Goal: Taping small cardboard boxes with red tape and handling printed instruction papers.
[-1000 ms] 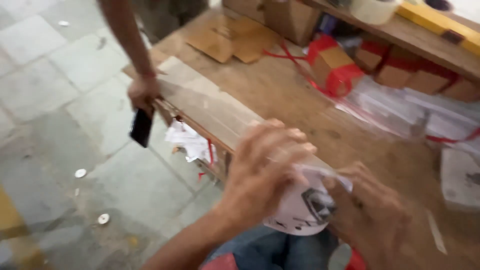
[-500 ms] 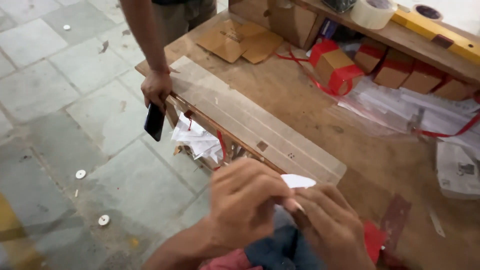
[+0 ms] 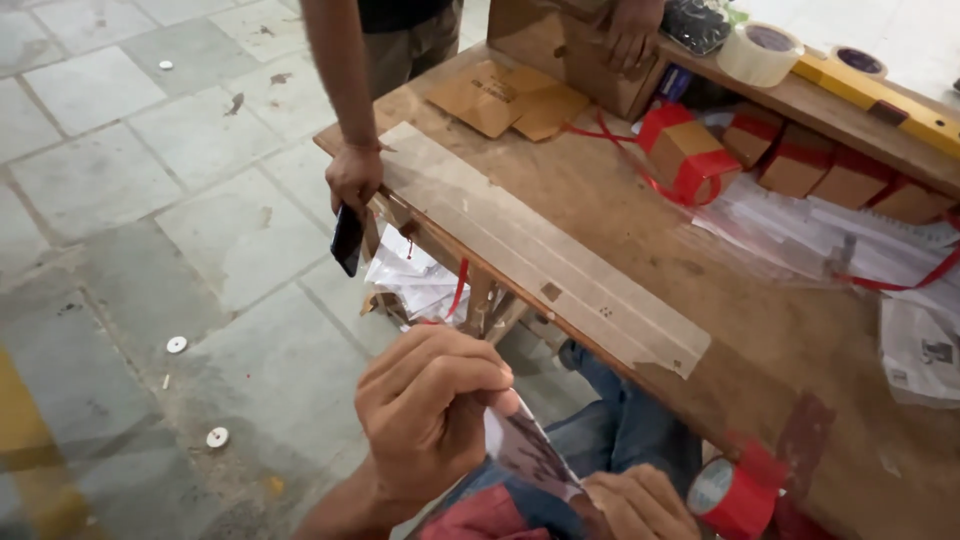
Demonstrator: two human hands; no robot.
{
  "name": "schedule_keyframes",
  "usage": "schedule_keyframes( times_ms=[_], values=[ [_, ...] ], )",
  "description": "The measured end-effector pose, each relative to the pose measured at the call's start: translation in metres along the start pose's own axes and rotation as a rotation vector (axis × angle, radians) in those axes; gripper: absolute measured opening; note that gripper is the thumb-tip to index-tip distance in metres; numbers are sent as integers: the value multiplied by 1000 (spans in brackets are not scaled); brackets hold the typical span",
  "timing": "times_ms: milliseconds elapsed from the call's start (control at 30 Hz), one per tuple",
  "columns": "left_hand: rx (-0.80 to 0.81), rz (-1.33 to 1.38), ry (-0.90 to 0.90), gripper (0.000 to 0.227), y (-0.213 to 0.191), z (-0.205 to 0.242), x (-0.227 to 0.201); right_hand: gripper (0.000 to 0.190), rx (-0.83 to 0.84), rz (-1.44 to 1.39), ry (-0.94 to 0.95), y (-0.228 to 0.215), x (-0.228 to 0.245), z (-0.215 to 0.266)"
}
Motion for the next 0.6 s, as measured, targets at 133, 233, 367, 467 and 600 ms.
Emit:
schedule_keyframes(
  times_ms=[133, 233, 367, 467, 600],
  values=[
    [-29, -2, -20, 28, -9, 6, 8, 13, 7, 23, -91, 14, -5, 28],
    [-28, -34, -76, 24, -11, 10, 16, 13, -36, 109, -75, 9, -4, 29],
    [123, -235, 112, 17, -10, -5, 4, 16, 52, 115, 25, -11, 0, -14],
    [255, -538, 421, 15, 10, -3, -8, 16, 141, 104, 97, -20, -5, -18],
    [687, -325, 364, 8, 44, 43, 16, 19, 156, 220, 102, -34, -8, -29]
  ],
)
Point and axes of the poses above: each hand's wrist, its own z-axis away from the middle knuckle, its own y-axis out of the palm, x = y × z, the point moved 3 cm from there along -z, towards the middle knuckle, and after that the axes turned 1 degree about -x, right-handed, at the moved point
